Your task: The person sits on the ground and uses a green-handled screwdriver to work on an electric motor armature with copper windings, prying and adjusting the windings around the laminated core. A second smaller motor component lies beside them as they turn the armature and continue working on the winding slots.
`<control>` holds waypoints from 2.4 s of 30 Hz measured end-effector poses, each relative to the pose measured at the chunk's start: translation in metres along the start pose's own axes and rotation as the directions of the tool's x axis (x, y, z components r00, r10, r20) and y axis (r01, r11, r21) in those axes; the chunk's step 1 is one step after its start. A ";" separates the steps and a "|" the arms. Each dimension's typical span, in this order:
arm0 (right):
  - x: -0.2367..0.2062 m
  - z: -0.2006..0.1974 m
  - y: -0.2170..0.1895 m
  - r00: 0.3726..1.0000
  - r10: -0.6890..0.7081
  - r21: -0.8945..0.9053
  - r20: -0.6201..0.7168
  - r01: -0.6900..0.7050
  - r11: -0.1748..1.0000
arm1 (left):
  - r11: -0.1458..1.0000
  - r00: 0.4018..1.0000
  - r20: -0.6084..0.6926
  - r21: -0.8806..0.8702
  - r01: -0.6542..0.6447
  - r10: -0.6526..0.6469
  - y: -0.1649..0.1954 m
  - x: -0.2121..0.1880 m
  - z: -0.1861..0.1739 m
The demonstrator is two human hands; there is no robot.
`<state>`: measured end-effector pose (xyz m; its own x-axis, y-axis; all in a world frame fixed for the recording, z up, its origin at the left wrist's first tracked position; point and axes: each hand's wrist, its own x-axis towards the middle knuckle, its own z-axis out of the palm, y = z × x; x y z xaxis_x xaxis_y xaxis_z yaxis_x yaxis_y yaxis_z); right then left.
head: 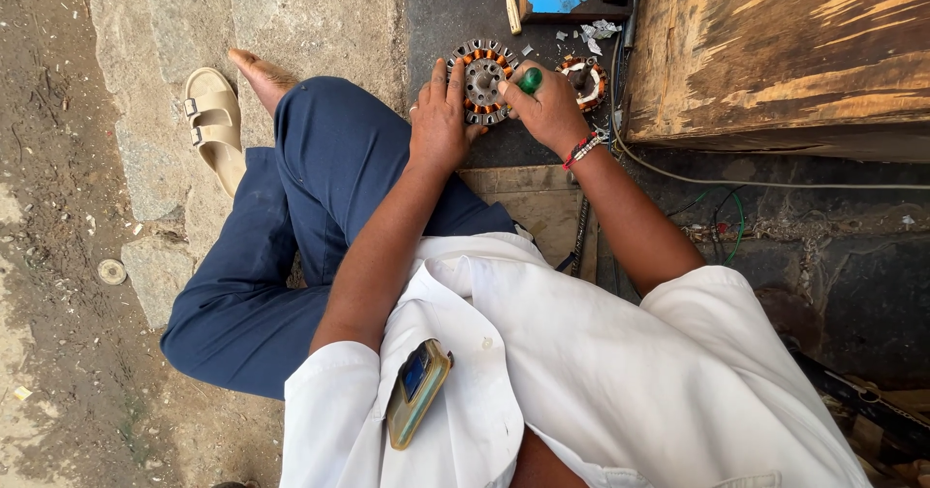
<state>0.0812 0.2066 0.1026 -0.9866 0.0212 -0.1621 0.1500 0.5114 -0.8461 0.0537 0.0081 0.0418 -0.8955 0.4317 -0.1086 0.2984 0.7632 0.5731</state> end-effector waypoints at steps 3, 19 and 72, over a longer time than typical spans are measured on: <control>-0.009 0.002 0.000 0.999 -0.037 -0.023 -0.016 0.036 0.999 | 1.000 1.000 0.020 0.015 0.007 -0.007 0.001 0.000 -0.001; -0.021 0.016 -0.004 0.986 -0.096 -0.043 -0.139 0.091 0.995 | 1.000 0.999 0.033 0.019 0.023 -0.024 0.005 0.002 -0.005; -0.027 -0.017 -0.032 0.939 -0.333 -0.218 0.081 0.343 0.914 | 0.998 1.000 0.024 0.053 -0.022 0.021 -0.003 0.016 0.008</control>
<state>0.1016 0.2044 0.1431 -0.9714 -0.2203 0.0882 -0.2154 0.6622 -0.7177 0.0412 0.0165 0.0316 -0.8810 0.4588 -0.1157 0.3352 0.7778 0.5317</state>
